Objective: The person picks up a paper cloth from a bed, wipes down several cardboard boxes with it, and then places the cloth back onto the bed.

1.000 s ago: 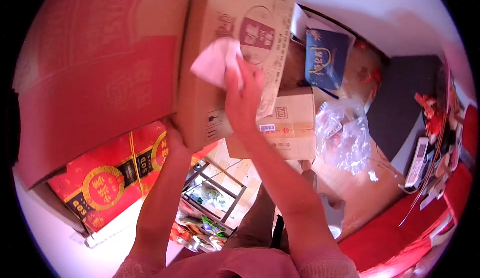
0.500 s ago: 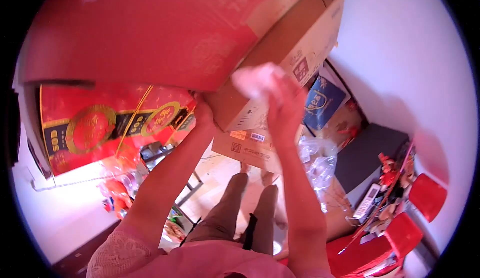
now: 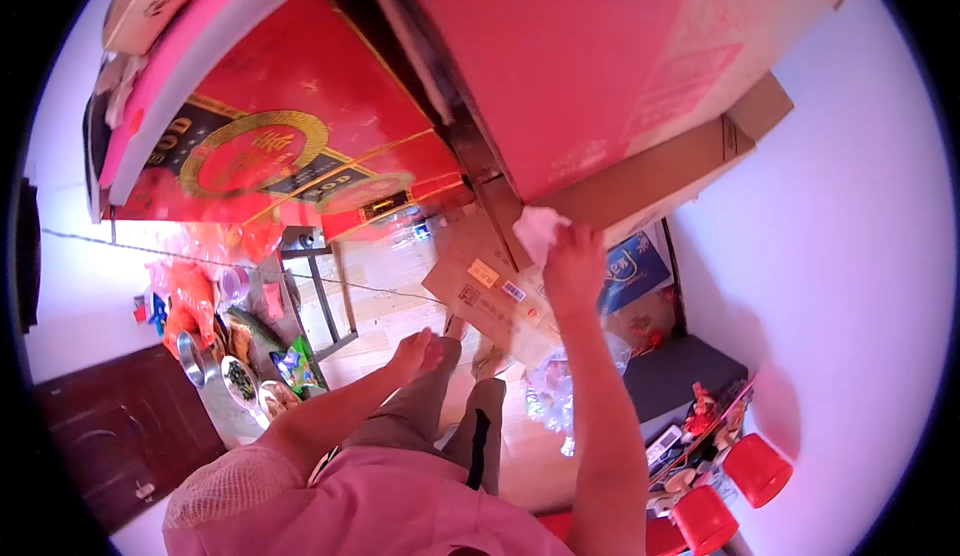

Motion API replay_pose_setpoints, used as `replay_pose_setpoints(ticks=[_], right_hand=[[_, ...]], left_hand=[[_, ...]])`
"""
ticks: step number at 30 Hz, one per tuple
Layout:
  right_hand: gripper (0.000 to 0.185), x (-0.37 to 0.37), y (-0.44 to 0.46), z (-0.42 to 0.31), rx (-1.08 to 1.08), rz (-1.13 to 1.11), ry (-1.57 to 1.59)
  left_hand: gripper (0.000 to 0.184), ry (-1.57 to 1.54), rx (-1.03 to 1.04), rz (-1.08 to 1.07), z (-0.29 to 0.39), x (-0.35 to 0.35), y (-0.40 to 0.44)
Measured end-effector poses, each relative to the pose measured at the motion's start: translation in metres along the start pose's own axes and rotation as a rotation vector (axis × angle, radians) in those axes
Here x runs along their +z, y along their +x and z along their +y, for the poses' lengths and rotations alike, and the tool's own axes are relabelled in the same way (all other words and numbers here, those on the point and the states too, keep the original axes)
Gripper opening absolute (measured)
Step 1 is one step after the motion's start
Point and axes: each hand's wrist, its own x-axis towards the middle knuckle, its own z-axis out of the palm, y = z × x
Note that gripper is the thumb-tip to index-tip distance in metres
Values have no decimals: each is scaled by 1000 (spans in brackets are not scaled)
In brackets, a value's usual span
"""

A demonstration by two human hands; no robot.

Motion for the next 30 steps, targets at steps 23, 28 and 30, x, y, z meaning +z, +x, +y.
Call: replay_pose_setpoints(ticks=[23,28,30], right_hand=[[31,-22,-37,-65,-137,-509,398],[34,-30,-94,-51,72,-429,548],[36,-21,-117,-38,193,-467,526]], left_hand=[[31,-194,154,-130,21,-40,-42],[32,-197,188,-101,12,-27,-57],[31,-205,188,-62,-1,-31,-70]])
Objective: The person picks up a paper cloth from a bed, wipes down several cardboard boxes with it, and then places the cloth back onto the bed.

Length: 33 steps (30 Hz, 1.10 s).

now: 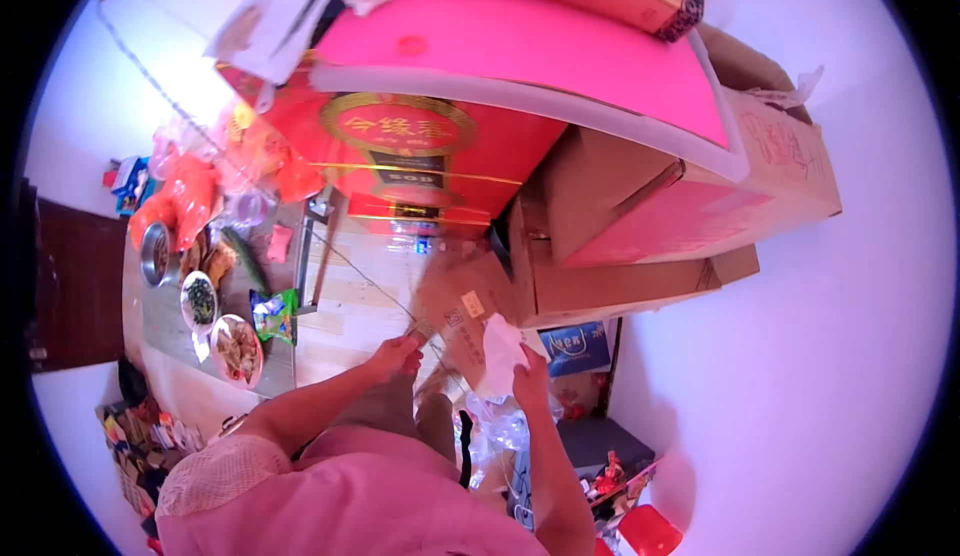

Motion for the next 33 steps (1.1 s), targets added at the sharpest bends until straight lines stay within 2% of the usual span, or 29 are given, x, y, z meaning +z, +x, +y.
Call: replay_pose_setpoints(ticks=[2,5,8,13,15,18,22,26,29,31,33], right_hand=[[36,0,-14,8,65,2,99],[36,-10,-32,5,92,42,161],[33,-15,-43,18,101,69,287],[33,-2,-44,36,211,91,624],[33,2,-44,26,213,99,757],[32,10,-37,8,145,134,768],[32,17,-31,-34,158,152,807],[30,32,-18,-75,151,146,846],[29,31,4,-115,98,226,853],[29,23,31,-128,70,298,872],[30,11,52,-155,33,368,919]], left_hand=[[30,7,-9,59,-16,-6,-17],[27,-140,107,20,-63,-31,-29],[28,16,100,140,-75,-41,-65],[28,25,60,210,-93,-58,-93],[28,-4,45,215,-95,-62,-100],[28,-30,41,204,-98,-76,-104],[28,-88,66,212,-91,-100,-112],[29,-134,82,191,-85,-149,-128],[32,-180,8,190,-95,-193,-138],[33,-186,-16,254,-122,-222,-135],[28,-245,-20,350,-132,-235,-149]])
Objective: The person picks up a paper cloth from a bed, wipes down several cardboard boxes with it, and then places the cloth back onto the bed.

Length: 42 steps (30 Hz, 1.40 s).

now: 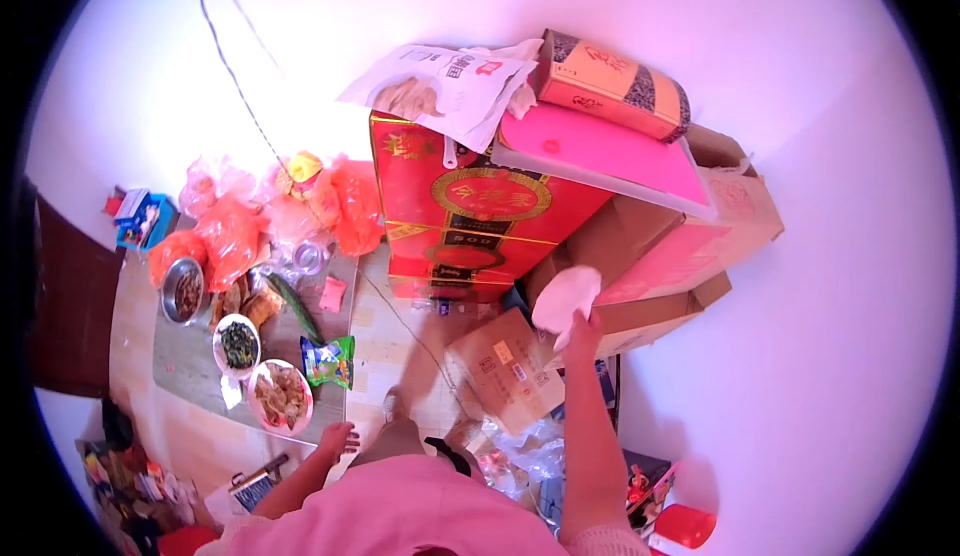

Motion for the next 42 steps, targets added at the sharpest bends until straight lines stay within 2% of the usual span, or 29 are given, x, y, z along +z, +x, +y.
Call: replay_pose_setpoints(ticks=[3,5,6,8,9,12,14,16,17,18,20,21,23,26,30,33,35,38,39,40,41,42], right_hand=[[28,38,19,-39,-73,30,176],[28,61,33,-56,-176,-53,274],[30,65,56,-51,-181,23,191],[33,86,81,-61,-287,-33,262],[32,97,100,-58,-349,84,291],[27,116,154,-55,-468,173,112],[25,134,156,-67,-479,248,84],[26,147,154,-70,-553,388,52],[26,157,148,-73,-593,454,37],[28,165,139,-75,-603,375,81],[31,179,115,-77,-624,227,175],[33,184,115,-70,-693,237,69],[37,197,111,-62,-834,257,-146],[41,226,79,-63,-774,201,-30],[42,269,34,-61,-845,156,-240],[41,303,12,-54,-831,115,-119],[41,317,4,-48,-894,177,-195],[36,346,-18,-31,-865,-7,-234],[34,354,-26,-33,-1032,-136,-235],[33,368,-31,-21,-1160,-90,-220],[32,376,-34,-11,-1106,-169,-137],[31,378,-34,-12,-1164,-213,-247]], left_hand=[[25,-4,-93,12,-22,-37,7],[26,-25,-101,8,-37,-61,15],[26,-37,-115,7,-44,-68,18],[30,-54,-114,131,-53,-73,19],[30,-37,-89,151,-57,-75,19],[32,-73,-52,190,-44,-47,0],[32,-177,-62,184,-44,-22,-12],[37,-151,-80,93,-61,-1,-8],[30,-144,-86,87,-66,13,-12],[25,-137,-88,80,-69,27,-14],[26,110,-32,85,-76,51,-18],[27,240,-8,82,-82,56,-21],[29,266,54,108,-96,57,-18],[29,292,83,132,-104,48,-17],[29,220,15,140,-109,22,-11],[29,246,23,123,-102,12,-16],[29,282,17,118,-113,2,-10],[29,231,-20,112,-111,-3,-7],[29,194,-43,113,-111,-4,-9],[29,222,-27,100,-115,-6,-7],[29,246,-12,89,-120,-9,-1],[29,267,0,81,-125,-12,1]])
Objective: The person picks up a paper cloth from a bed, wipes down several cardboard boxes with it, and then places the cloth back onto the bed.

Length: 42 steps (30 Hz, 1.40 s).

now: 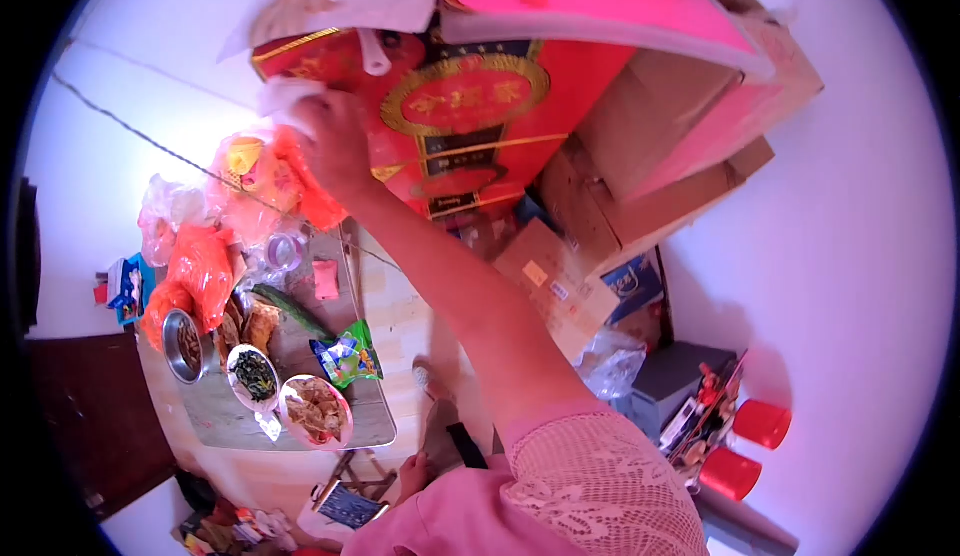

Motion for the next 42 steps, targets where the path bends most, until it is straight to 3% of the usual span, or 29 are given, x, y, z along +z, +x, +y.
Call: replay_pose_setpoints(ticks=[5,7,9,10,12,14,16,19,22,24,26,28,31,34,38,40,42], right_hand=[[33,-14,-9,43,-134,-100,-40],[34,-55,-9,53,-26,-89,-35],[33,-86,-25,99,7,20,-259],[33,-109,-24,104,-13,123,-211],[31,-151,-37,140,285,178,-263],[29,-187,-48,181,622,386,-71],[30,-222,-63,229,728,577,88],[26,-224,-75,246,820,608,225],[30,-163,-58,189,696,595,89],[27,-117,-64,160,547,462,-134],[27,-68,-77,128,549,359,27],[26,-30,-97,113,301,141,-167],[25,-6,-128,125,168,-212,-155],[25,-25,-96,109,-111,-371,-208],[32,-46,-4,42,-506,-223,-216],[32,-41,22,39,-680,-132,-267],[28,-34,16,63,-738,-184,-329]], left_hand=[[32,82,-44,-18,38,8,-23],[33,219,-37,2,51,12,-26],[33,131,-62,-20,29,10,-17],[33,85,-74,-34,21,11,-11],[30,157,-80,-42,32,14,-13],[27,174,-82,-60,29,18,-11],[27,132,-90,-63,29,21,-11],[26,145,-105,-65,16,24,-7],[26,124,-130,-51,11,25,-7],[26,137,-144,-51,6,26,-3],[26,199,-154,-52,-9,23,2],[26,148,-151,-28,-18,25,4],[27,121,-91,5,-35,29,8],[27,92,-149,-37,-9,33,-2],[26,49,-81,-62,-2,40,0],[25,29,-78,-12,1,48,2],[25,41,-68,2,-21,56,13]])
